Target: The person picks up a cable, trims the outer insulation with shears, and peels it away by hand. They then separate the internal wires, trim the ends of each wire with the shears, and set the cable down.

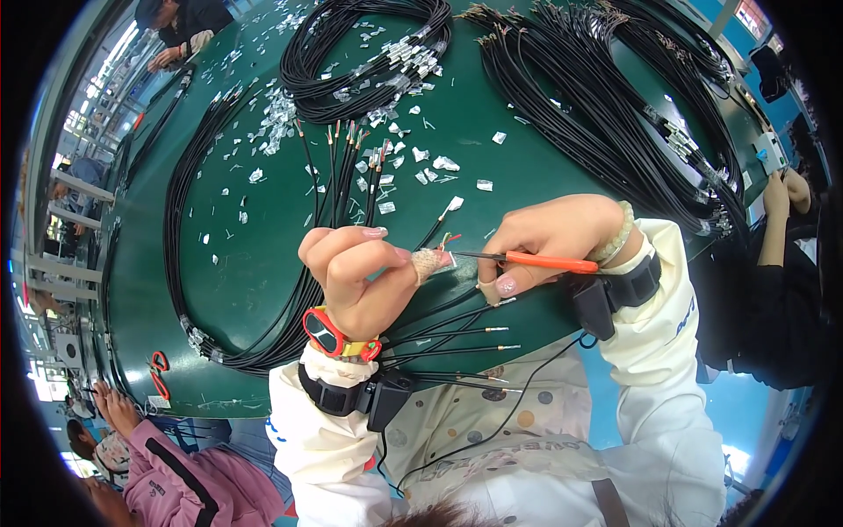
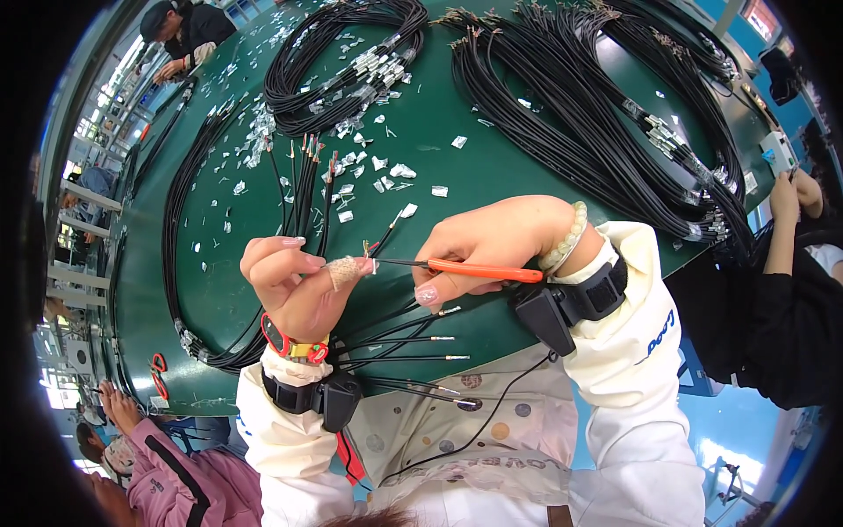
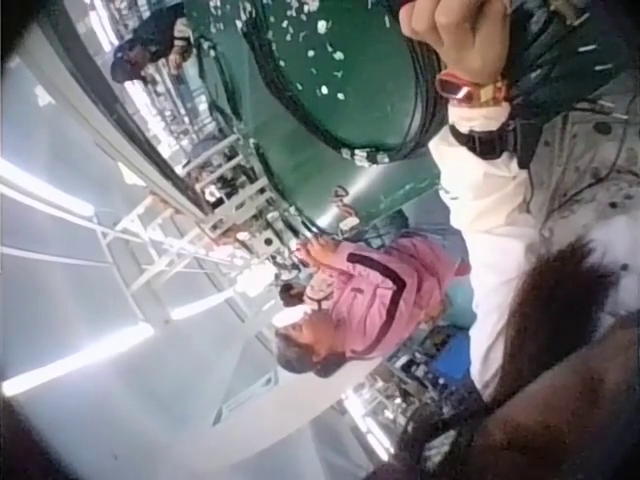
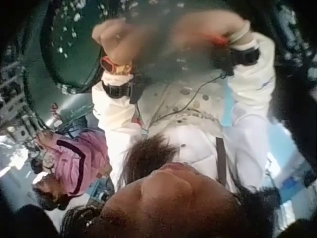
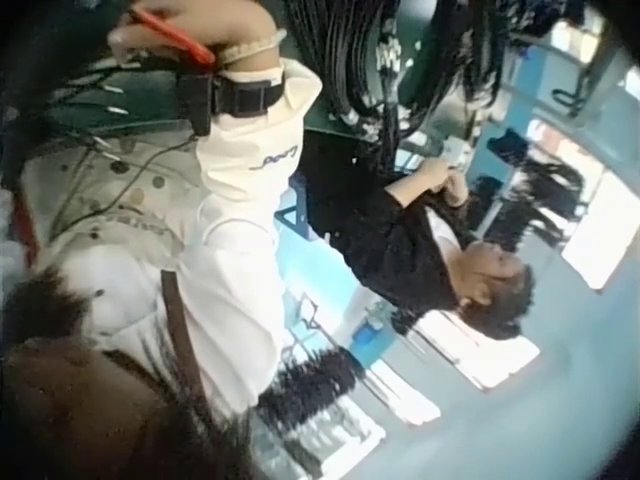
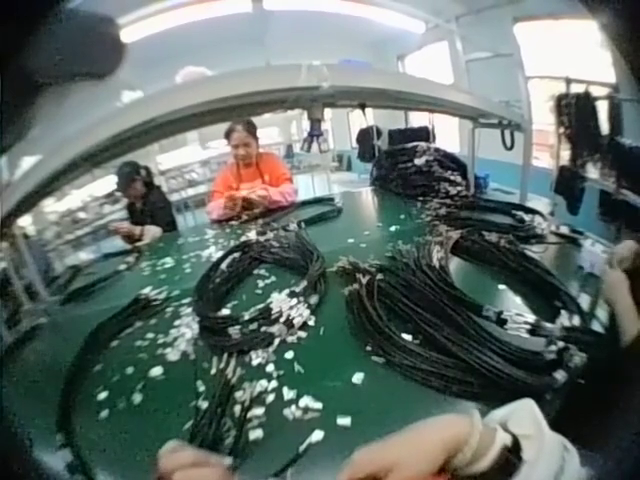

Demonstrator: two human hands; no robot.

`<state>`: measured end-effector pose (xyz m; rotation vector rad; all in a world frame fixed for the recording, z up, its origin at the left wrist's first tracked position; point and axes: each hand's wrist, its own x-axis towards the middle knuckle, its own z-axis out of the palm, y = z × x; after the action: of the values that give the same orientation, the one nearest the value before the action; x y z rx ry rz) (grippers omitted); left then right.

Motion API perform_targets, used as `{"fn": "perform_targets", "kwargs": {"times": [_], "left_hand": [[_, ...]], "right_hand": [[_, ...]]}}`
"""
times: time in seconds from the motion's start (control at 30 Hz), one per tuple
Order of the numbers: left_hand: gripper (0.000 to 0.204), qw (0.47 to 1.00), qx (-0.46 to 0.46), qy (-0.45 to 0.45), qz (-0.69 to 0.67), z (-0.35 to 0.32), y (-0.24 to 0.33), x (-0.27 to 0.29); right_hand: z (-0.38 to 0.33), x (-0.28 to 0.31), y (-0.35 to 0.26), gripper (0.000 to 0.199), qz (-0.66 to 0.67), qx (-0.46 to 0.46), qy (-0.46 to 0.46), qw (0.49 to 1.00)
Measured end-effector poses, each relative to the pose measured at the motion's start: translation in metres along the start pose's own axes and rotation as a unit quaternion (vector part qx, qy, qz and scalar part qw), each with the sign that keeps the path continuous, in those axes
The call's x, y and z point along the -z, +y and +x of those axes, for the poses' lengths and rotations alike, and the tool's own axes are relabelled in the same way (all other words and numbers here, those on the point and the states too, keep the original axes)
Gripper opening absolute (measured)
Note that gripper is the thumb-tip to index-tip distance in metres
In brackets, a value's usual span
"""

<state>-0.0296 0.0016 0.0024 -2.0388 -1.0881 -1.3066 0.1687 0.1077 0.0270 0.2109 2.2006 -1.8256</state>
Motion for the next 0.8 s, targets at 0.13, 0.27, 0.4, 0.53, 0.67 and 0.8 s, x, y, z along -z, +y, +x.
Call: {"fn": "perform_targets", "kwargs": {"times": [0.13,0.27,0.4,0.53,0.67,0.8], "left_hand": [[0.024,1.0,-0.013,-0.003,-0.004,0.001,0.001,0.001],[0.024,1.0,-0.024,-0.009,-0.007,0.002,0.002,0.0],[0.025,1.0,-0.019,-0.022,0.01,0.005,0.005,0.002],[0.026,0.999,-0.021,-0.036,0.021,0.006,0.005,0.0],[0.025,1.0,-0.022,0.002,-0.006,0.005,0.005,-0.004],[0.025,1.0,-0.024,0.003,-0.006,0.006,0.006,-0.003]], "right_hand": [[0.001,0.001,-0.009,0.031,0.018,-0.019,-0.01,1.0],[-0.002,0.001,-0.006,0.031,0.024,-0.019,-0.016,0.999],[-0.003,0.001,-0.007,0.031,0.004,-0.023,-0.006,1.0],[-0.003,0.001,-0.005,0.032,0.006,-0.013,0.005,1.0],[-0.001,0.002,0.005,0.032,-0.004,0.015,0.002,1.0],[-0.001,0.001,0.005,0.032,-0.006,0.019,0.003,1.0]]}}
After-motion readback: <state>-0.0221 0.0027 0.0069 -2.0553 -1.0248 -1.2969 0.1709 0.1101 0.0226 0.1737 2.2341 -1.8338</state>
